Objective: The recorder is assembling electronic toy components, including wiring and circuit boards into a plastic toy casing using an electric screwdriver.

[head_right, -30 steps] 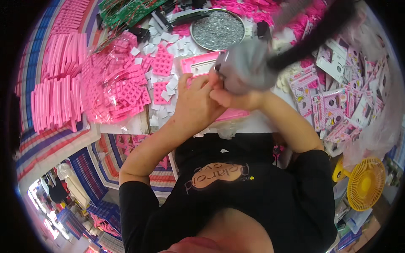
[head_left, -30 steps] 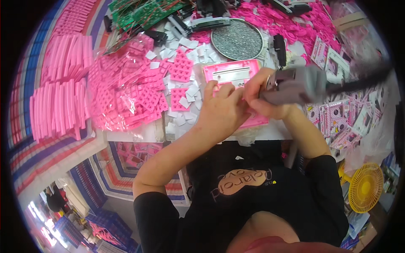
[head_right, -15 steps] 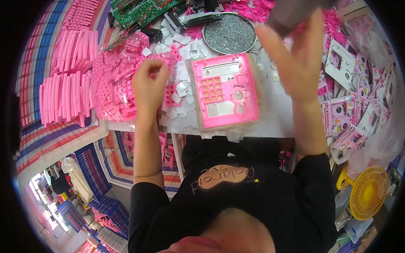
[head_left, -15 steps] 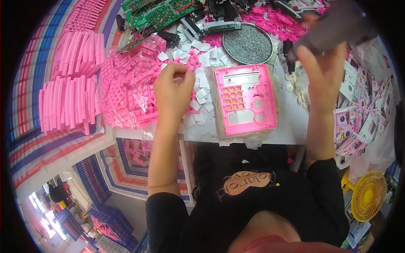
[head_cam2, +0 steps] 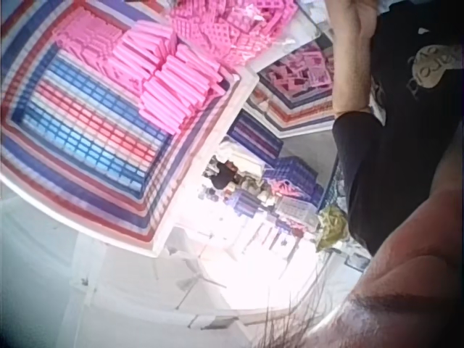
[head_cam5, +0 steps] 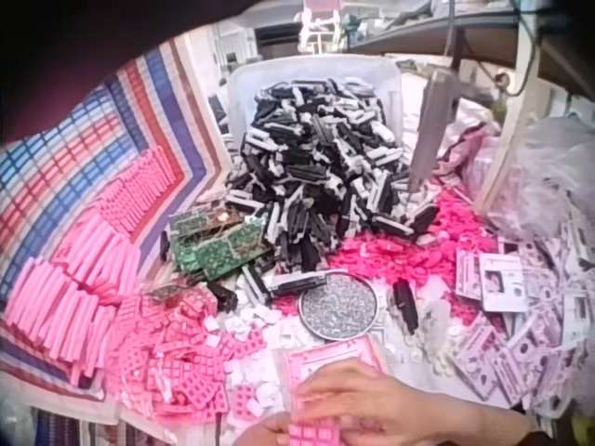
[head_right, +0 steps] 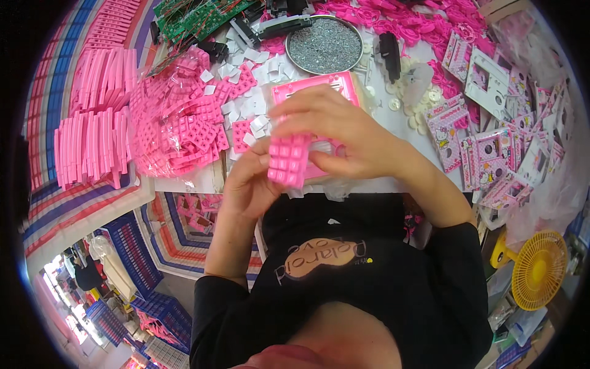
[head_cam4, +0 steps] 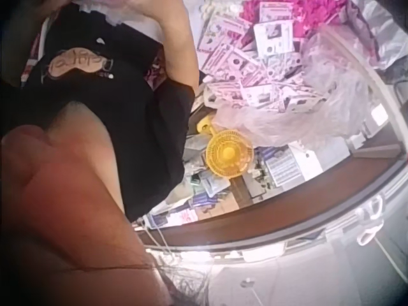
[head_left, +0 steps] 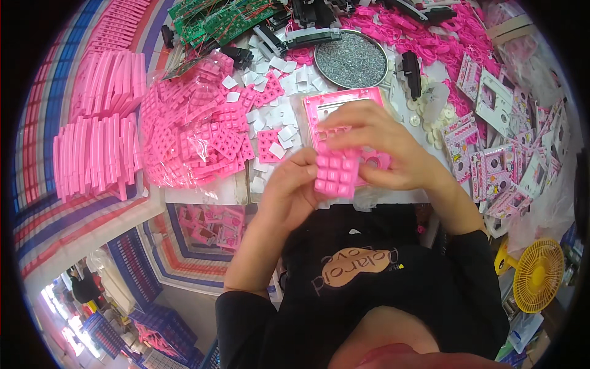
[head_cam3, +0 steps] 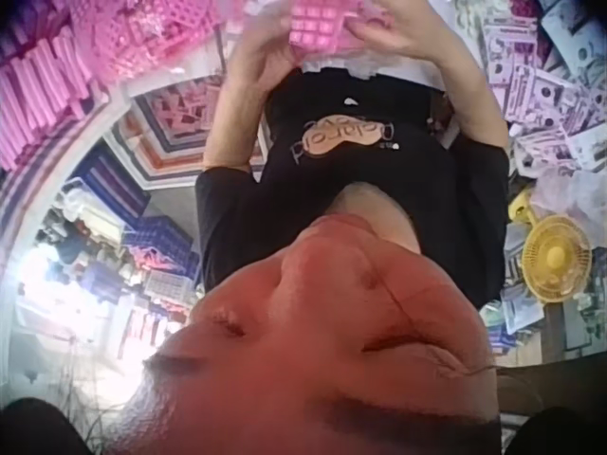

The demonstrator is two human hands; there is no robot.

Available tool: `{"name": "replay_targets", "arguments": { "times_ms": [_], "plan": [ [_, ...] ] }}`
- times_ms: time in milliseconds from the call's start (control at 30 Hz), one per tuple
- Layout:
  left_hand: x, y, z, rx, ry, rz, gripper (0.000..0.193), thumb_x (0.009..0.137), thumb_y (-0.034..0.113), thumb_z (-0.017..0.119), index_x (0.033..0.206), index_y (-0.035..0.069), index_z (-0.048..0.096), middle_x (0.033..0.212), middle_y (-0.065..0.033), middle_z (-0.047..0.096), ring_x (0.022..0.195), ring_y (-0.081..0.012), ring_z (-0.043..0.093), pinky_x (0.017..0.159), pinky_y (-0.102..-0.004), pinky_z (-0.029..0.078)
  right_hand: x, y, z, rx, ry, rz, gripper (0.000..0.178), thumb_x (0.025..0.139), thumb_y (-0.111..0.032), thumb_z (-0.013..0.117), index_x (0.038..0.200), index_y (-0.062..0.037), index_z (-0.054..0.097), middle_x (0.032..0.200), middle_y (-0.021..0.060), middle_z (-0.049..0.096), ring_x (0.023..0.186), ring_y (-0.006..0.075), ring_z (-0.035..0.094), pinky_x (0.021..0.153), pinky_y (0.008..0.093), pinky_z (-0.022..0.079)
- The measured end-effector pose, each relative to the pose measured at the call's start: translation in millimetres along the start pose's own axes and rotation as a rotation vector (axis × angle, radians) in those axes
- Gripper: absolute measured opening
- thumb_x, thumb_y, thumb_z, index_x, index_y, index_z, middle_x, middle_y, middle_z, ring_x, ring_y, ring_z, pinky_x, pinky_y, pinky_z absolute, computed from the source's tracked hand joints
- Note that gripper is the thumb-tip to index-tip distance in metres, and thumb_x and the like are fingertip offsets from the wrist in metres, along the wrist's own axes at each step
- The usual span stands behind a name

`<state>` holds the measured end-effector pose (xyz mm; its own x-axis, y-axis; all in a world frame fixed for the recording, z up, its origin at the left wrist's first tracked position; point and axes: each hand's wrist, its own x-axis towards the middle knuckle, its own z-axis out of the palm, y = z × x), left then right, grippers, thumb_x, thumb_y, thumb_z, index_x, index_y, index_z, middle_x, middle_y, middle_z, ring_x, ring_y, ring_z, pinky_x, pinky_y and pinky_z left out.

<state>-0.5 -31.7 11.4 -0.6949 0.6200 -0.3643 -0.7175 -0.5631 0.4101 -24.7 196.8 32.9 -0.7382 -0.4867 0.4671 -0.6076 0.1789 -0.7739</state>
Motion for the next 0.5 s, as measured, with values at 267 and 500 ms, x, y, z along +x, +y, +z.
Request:
{"name": "replay_targets", "arguments": {
  "times_ms": [267, 500],
  "plan": [
    [-21, -3, -24, 0.883, 0.28, 0.346, 0.022, 0.097, 0.004, 0.061, 0.118, -0.001, 0.06, 0.114, -0.008, 0.064, 0.096, -0.0125, 0.062, 0.079, -0.0245, 0.051, 5, -12, -29, -0.066, -0.384, 0.127, 0.031, 0.082, -0.016, 0.075, 0.111, -0.0069, 0.069, 0.084, 0.0081, 0.069, 0.074, 0.0283, 0.065, 0.069, 0.0402, 0.051],
    [-14, 9, -25, 0.985, 0.262, 0.468, 0.017, 0.098, 0.005, 0.061, 0.114, -0.001, 0.063, 0.108, -0.007, 0.067, 0.091, -0.0108, 0.061, 0.074, -0.0248, 0.049, 47, 48, -8, -0.394, -0.555, 0.309, 0.022, 0.083, -0.02, 0.072, 0.095, -0.0035, 0.064, 0.077, 0.0118, 0.065, 0.078, 0.0341, 0.066, 0.069, 0.0449, 0.051]
  ]
}}
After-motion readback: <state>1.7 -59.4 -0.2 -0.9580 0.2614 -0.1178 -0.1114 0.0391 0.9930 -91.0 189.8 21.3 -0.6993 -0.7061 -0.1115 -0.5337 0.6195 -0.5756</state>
